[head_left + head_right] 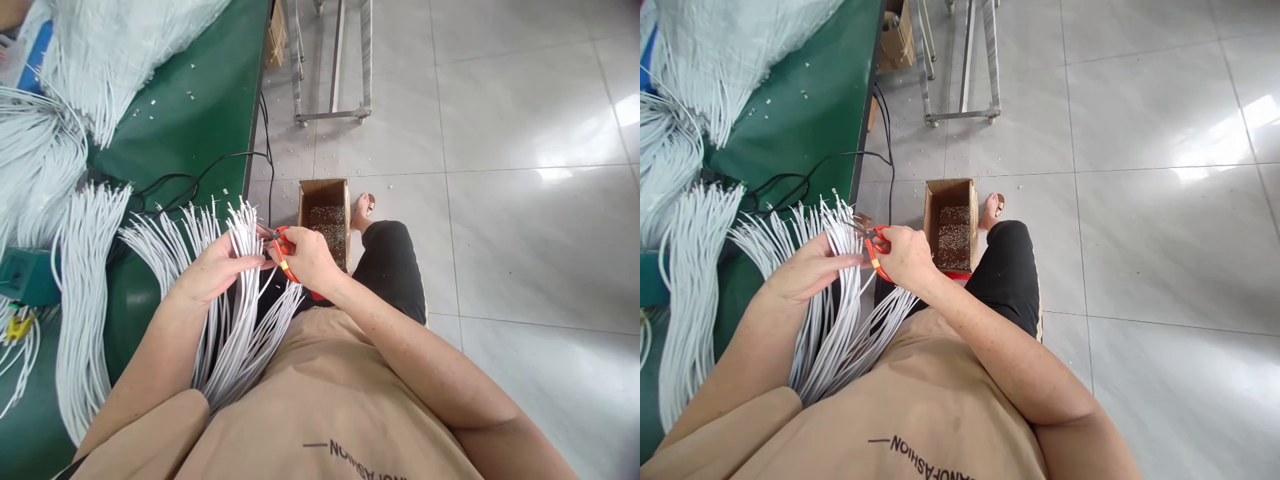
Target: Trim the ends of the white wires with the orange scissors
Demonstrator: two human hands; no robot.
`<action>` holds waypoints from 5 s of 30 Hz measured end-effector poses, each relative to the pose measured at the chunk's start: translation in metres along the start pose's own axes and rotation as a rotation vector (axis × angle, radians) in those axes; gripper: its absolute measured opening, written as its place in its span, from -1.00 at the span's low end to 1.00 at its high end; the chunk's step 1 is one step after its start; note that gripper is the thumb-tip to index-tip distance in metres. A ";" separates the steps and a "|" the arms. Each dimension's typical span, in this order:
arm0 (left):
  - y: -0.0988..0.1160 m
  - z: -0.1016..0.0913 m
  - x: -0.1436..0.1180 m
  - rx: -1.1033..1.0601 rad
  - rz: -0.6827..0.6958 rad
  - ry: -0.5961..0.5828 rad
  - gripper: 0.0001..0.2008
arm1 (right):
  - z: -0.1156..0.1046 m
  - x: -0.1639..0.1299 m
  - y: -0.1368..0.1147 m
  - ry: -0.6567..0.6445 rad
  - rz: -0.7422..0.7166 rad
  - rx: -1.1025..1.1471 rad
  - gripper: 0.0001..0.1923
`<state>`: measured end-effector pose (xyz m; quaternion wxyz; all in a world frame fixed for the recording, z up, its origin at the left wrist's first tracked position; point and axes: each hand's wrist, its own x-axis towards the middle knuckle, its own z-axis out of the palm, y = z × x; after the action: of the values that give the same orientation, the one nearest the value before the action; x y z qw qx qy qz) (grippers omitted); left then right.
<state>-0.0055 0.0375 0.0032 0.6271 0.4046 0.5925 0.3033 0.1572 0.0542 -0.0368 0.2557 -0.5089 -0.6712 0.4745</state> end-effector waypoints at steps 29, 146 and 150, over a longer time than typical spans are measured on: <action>-0.011 0.002 0.003 0.343 0.133 0.341 -0.53 | -0.023 -0.003 0.000 -0.333 0.068 -0.585 -0.66; -0.013 0.017 0.006 0.020 0.155 0.278 -0.71 | -0.037 0.002 0.009 -0.140 0.053 -0.193 -0.69; -0.009 0.019 0.005 -0.080 0.118 0.142 -0.70 | -0.036 0.011 0.014 -0.118 -0.070 0.327 -0.76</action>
<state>0.0130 0.0344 -0.0078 0.5802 0.3909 0.5981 0.3910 0.1898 0.0783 -0.0358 0.3115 -0.4083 -0.6163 0.5971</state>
